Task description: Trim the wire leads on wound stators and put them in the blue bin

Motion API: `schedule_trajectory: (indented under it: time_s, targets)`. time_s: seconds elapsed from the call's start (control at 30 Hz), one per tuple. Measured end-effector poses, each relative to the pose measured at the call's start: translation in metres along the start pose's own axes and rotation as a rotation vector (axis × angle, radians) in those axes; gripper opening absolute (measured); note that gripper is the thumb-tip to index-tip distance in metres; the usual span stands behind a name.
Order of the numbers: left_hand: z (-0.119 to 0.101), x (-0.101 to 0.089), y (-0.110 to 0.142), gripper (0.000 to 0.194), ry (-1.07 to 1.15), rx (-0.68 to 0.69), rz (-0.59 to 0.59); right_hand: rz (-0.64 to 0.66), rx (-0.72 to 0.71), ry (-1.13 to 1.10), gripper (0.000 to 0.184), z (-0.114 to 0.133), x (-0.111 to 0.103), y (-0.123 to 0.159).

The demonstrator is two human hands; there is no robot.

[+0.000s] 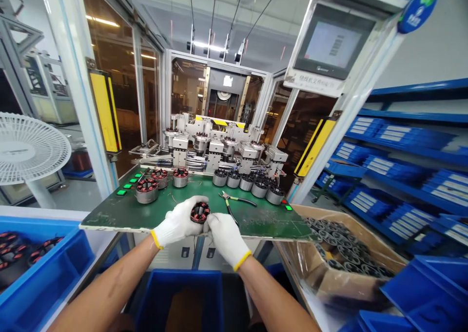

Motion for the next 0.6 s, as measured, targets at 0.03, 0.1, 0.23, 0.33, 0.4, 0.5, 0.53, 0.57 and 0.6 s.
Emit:
schedule_trajectory:
  time_s: [0.03,0.1,0.23,0.33,0.4,0.5,0.53,0.57,0.6]
  targets:
    - [0.000,0.000,0.000,0.066,0.002,-0.015,0.009,0.113,0.066,-0.180,0.037,-0.004,0.003,-0.003]
    - [0.000,0.000,0.001,0.069,0.013,-0.054,0.023,0.268,0.152,-0.387,0.040,-0.009,0.009,-0.006]
    - [-0.006,-0.006,0.004,0.063,0.066,-0.095,0.020,0.057,0.007,-0.080,0.038,-0.013,-0.010,-0.001]
    - [-0.011,-0.009,0.004,0.062,0.111,-0.085,0.023,-0.253,-0.304,0.620,0.029,0.002,-0.034,0.011]
    - [-0.012,-0.009,0.003,0.063,0.135,-0.066,0.026,-0.205,-0.540,0.950,0.030,0.013,-0.034,0.016]
    - [-0.010,-0.009,0.002,0.068,0.143,-0.058,0.041,-0.073,-0.670,1.007,0.028,0.023,-0.030,0.010]
    - [-0.009,-0.009,0.002,0.068,0.131,-0.062,0.047,-0.083,-0.604,0.917,0.030,0.024,-0.031,0.003]
    - [-0.009,-0.009,0.002,0.067,0.115,-0.071,0.055,-0.097,-0.494,0.781,0.033,0.022,-0.031,-0.004]
    - [-0.010,-0.010,0.003,0.066,0.097,-0.084,0.061,-0.099,-0.353,0.606,0.037,0.016,-0.029,-0.011]
Point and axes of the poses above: each hand's wrist, its own y-axis away from the middle knuckle, its own x-axis out of the palm, z = x × y, the point moved 4 cm from there along -y, towards the middle knuckle, and after that the axes turned 4 degrees about x, right-handed, at the moved point
